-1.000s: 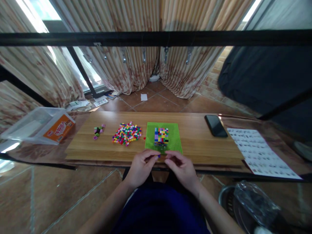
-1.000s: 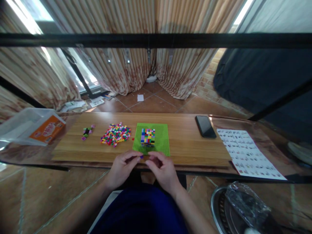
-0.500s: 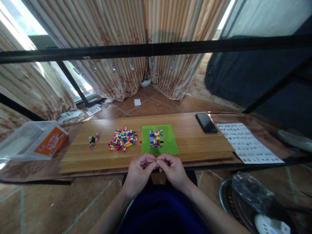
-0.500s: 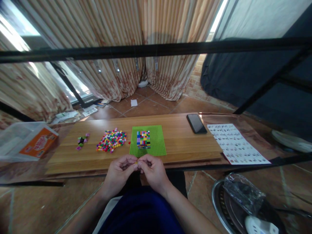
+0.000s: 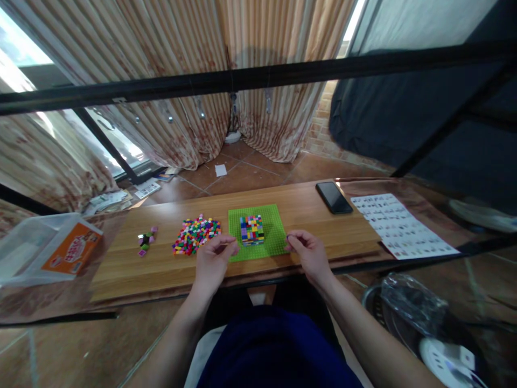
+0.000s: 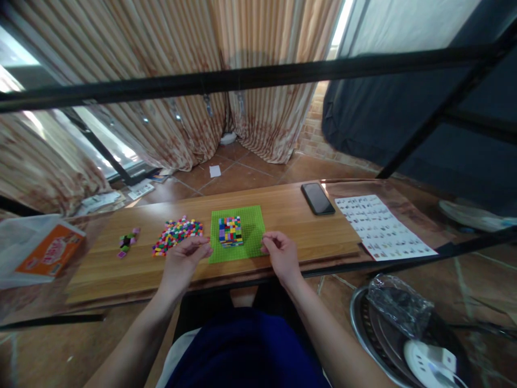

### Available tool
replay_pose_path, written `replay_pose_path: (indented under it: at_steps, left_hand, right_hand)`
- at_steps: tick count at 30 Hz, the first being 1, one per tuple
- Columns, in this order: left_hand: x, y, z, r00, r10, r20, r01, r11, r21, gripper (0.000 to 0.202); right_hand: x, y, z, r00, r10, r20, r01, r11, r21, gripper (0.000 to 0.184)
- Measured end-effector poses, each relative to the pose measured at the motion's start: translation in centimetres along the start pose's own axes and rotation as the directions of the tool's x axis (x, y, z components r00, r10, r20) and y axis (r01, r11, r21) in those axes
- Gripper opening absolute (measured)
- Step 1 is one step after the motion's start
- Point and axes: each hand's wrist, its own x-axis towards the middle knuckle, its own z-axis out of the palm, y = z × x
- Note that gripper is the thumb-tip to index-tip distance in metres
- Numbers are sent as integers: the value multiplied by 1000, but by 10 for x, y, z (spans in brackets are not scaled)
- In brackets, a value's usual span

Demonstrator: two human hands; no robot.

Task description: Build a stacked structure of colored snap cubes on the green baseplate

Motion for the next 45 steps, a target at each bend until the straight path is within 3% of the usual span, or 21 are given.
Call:
replay_pose_path:
  at_steps: [4, 8, 12, 20, 29, 45]
  left_hand:
    - [29, -3, 7, 981, 193, 32, -195, 942, 274, 15]
    - [51, 6, 16, 918, 351, 185, -394, 747, 535, 18]
    - [61, 12, 23, 889, 342, 305, -455, 576, 679, 21]
    - [58, 11, 29, 890, 274, 364, -449, 390, 804, 30]
    - [61, 10, 30, 870, 309, 383, -478, 348, 806, 26]
    - [56, -8, 34, 858, 410, 308, -489, 470, 735, 27]
  right_hand:
    - [20, 18, -12, 979, -202, 1, 194, 938, -289, 24]
    - [44, 31, -25, 924, -379, 55, 340, 744, -575, 24]
    - [58, 44, -35, 898, -414, 147, 397, 621, -676, 24]
    - [57, 48, -37, 893, -417, 167, 407, 593, -695, 22]
    - [56, 48, -36, 893, -418, 168, 405, 582, -705, 22]
    - [56, 47, -37, 888, -424, 177, 412, 567, -713, 21]
